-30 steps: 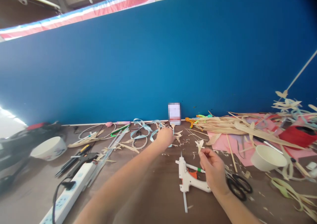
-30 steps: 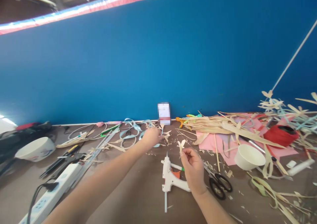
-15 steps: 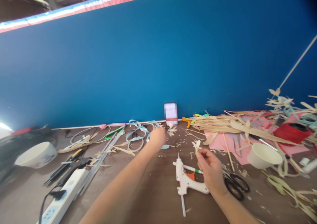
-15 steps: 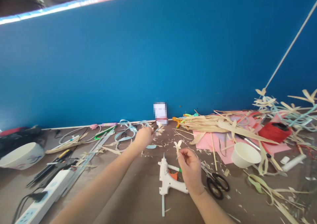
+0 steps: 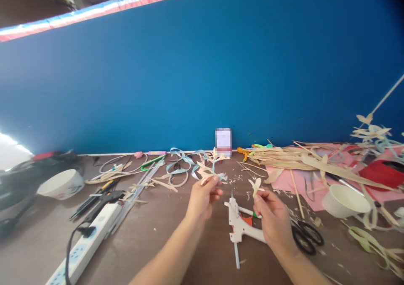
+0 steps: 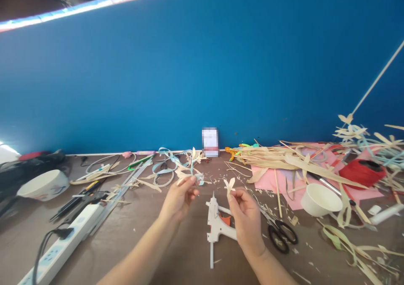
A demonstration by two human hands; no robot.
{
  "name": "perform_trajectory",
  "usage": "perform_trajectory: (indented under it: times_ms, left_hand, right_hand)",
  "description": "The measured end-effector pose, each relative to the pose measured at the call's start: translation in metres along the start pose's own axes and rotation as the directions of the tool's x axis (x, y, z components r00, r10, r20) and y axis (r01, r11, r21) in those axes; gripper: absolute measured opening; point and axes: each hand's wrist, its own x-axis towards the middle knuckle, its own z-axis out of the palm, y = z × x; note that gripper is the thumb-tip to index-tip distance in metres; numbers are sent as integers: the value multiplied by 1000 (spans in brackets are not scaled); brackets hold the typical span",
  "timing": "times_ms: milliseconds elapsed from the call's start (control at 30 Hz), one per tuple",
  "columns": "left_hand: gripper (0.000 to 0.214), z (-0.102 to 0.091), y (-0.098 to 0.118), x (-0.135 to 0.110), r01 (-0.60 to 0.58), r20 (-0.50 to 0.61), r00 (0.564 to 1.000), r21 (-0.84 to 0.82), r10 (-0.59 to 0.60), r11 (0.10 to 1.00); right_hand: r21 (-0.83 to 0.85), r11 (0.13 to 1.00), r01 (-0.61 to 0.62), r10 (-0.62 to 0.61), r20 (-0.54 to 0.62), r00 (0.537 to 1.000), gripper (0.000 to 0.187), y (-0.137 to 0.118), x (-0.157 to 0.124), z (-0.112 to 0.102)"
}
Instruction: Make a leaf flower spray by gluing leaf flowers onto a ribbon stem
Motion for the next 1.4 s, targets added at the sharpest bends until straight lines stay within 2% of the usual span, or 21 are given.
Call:
perform_trajectory:
  times_ms: [100,267,400,600,767,1033,1267,1400]
  left_hand:
    - [28,6,-15,-15,52,33,998,-106,-48,993]
    - [27,17,-28,-28,91,108,992,-181,-72,979]
    - [26,20,-34,-35,85,145,988,-210,-55,974]
    - [28,17,-40,-40,100,130,989,-207,-74,973]
    - [33,15,-45,-38,118,116,989,-232,-93,966]
    - [30,16,-43,-41,88,56,995,-229,-78,969]
    - [27,12,-50,-38,-3,86,996,-182,19,983]
    - [27,10,-54,-36,3,116,993,-139,13,990]
  right_hand:
    - [66,996,-59,51,116,992,12,-11,-7,6]
    - [-70,998,5,11,226,974,11,-23,-16,18]
    - [-178,984,-9,45,202,978,16,-13,-12,19]
    - [-298,953,63,-9,180,984,16,2,-9,17]
    - [-383,921,74,-5,178,984,16,1,-9,16]
    - [-534,821,200,-65,261,963,12,-9,-11,18]
    - [-548,806,223,-73,282,957,11,-11,-13,20]
    - [-528,829,182,-85,202,976,8,-5,-12,18]
